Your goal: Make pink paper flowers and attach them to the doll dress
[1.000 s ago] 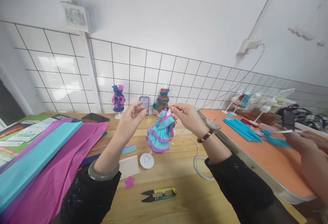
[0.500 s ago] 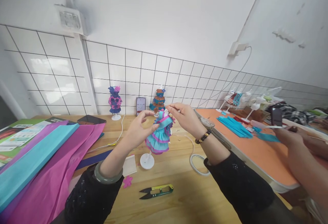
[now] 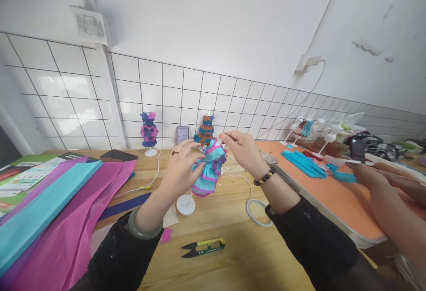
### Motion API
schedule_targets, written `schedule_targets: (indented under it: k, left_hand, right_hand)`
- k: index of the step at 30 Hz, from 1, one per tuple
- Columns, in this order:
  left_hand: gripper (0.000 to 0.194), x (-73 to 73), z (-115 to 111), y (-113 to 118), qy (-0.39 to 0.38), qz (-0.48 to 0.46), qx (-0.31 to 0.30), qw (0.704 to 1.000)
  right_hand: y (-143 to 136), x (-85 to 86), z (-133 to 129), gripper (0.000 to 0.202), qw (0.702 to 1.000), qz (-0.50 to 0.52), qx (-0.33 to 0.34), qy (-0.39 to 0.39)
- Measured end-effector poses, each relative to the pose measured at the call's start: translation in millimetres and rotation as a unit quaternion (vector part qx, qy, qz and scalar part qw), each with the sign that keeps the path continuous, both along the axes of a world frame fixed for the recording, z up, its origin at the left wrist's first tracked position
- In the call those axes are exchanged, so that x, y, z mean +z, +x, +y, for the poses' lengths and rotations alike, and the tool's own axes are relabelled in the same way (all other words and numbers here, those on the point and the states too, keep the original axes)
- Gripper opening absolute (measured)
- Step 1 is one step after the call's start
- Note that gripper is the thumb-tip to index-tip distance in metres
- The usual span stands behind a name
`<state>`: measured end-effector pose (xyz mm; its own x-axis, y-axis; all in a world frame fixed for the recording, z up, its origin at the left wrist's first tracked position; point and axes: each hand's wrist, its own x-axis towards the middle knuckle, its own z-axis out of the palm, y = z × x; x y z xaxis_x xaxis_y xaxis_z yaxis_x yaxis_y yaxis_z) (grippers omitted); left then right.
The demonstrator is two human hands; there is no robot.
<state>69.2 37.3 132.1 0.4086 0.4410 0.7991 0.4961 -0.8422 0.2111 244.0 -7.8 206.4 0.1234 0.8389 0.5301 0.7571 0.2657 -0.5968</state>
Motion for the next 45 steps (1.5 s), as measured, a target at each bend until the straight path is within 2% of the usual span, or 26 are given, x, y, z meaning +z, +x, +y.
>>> schedule_targets:
  k: [4, 12, 21, 26, 31, 37, 40, 45]
  left_hand:
    - [0.015, 0.6, -1, 0, 0.037, 0.012, 0.017, 0.999]
    - [0.015, 0.2, -1, 0, 0.078, 0.020, 0.008, 0.997]
    - [0.020, -1.1, -1, 1, 0.069, 0.018, 0.021, 0.997]
    - [0.022, -2.2, -1, 1, 0.080, 0.052, 0.029, 0.995]
    - [0.024, -1.9, -1, 1, 0.082, 0.073, 0.003, 0.994]
    - [0.032, 1.3, -4, 1, 0.055, 0.027, -0.014, 0.998]
    - [0.038, 2.1, -9, 3, 0.058, -0.002, -0.043, 0.997]
    - [0.040, -1.5, -15, 9, 0.056, 0.009, -0.068, 0.996]
  right_hand:
    - [0, -0.3, -1, 0.035, 1.000, 0.004, 0.001, -0.010]
    - [0, -0.7, -1, 0.035, 1.000, 0.022, 0.012, -0.016]
    - [-1, -0.2, -5, 0.035, 0.999, 0.025, 0.027, -0.019]
    - [-2, 0.7, -8, 0.033, 1.000, 0.014, 0.023, -0.014]
    - [-3, 1.3, -10, 0.032, 1.000, 0.005, 0.010, -0.017]
    - [1, 0.3, -8, 0.033, 1.000, 0.007, -0.021, 0.003]
    - [1, -0.1, -8, 0.032, 1.000, 0.006, -0.024, 0.009]
    - [-2, 0.2, -10, 0.033, 1.000, 0.007, -0.015, 0.012]
